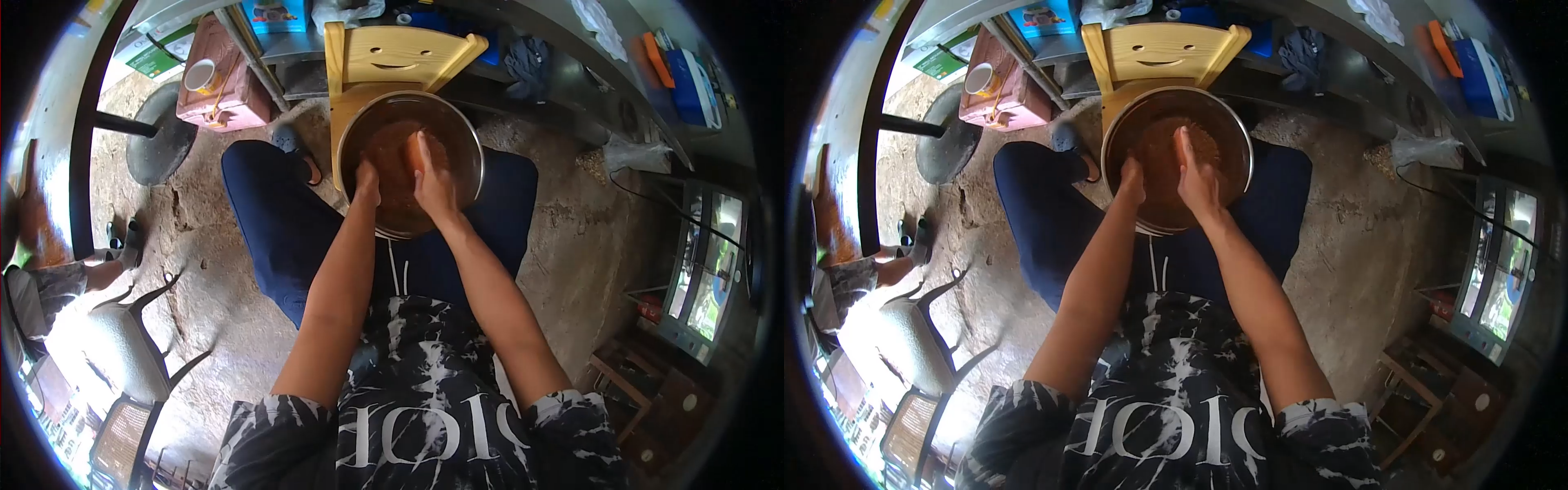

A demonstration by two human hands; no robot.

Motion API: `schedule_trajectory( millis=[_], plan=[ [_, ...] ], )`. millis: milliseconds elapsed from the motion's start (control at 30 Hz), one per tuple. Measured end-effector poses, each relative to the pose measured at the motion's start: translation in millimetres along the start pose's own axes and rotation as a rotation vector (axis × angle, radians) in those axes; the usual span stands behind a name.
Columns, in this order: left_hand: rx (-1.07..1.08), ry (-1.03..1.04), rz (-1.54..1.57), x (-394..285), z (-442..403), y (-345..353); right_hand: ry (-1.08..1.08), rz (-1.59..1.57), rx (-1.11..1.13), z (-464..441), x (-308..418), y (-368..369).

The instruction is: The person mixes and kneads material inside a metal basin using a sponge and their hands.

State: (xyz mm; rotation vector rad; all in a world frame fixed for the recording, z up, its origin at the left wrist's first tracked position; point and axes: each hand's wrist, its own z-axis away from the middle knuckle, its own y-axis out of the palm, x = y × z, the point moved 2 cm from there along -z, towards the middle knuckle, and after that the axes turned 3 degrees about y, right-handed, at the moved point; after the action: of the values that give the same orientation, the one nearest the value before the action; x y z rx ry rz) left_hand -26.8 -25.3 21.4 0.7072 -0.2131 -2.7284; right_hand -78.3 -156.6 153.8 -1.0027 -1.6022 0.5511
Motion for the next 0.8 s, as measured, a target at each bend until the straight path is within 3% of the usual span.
schedule_trajectory(
  millis=[67, 100, 133, 200, 233, 267, 333, 367, 400, 467, 500, 533, 633, 667, 733, 767, 800],
  plan=[
    [0.038, -0.023, 0.043, 3, -18, 4, 0.084, 0.095, 0.225, -5, 8, 1],
    [0.053, 0.063, 0.050, 5, -27, 1, -0.055, -0.013, 0.055, -6, 14, 2],
    [0.057, 0.135, 0.055, 15, -32, -7, -0.055, -0.020, 0.070, -2, 18, 7],
    [-0.009, 0.066, 0.008, 9, -11, -3, -0.050, -0.173, 0.084, 3, 33, 7],
    [-0.056, 0.016, -0.040, -1, 1, 4, 0.444, -0.105, 0.602, 2, 31, 11],
    [-0.049, 0.024, -0.048, 1, -4, 5, 0.444, -0.107, 0.589, 1, 27, 11],
    [0.188, 0.162, 0.164, 8, -22, -1, -0.043, 0.016, 0.117, -5, 28, 10],
    [0.173, 0.162, 0.174, 6, -23, -3, 0.048, -0.180, 0.061, -4, 37, 5],
    [0.097, 0.084, 0.133, 9, -24, -4, 0.053, -0.186, 0.080, 3, 39, 7],
    [0.033, 0.015, 0.089, 3, -15, -2, -0.155, -0.066, 0.013, 3, 42, 4],
    [0.071, 0.030, 0.138, -2, -2, 1, 0.155, -0.009, 0.434, 10, 27, 21],
    [0.111, 0.051, 0.188, -12, 10, 6, 0.149, -0.006, 0.428, 14, 16, 25],
    [0.182, 0.259, 0.328, 26, -59, -1, -0.078, -0.111, -0.012, 0, 44, 6],
    [0.166, 0.247, 0.332, 24, -43, -5, -0.071, -0.115, 0.006, 8, 44, 7],
    [0.029, 0.061, 0.213, -5, 5, 3, -0.036, -0.140, 0.148, 10, 38, 9],
    [0.039, 0.063, 0.210, -4, 5, 6, 0.424, -0.083, 0.635, 10, 25, 20],
    [0.072, 0.087, 0.228, -7, 5, 9, 0.420, -0.079, 0.623, 6, 21, 19]
  ],
)
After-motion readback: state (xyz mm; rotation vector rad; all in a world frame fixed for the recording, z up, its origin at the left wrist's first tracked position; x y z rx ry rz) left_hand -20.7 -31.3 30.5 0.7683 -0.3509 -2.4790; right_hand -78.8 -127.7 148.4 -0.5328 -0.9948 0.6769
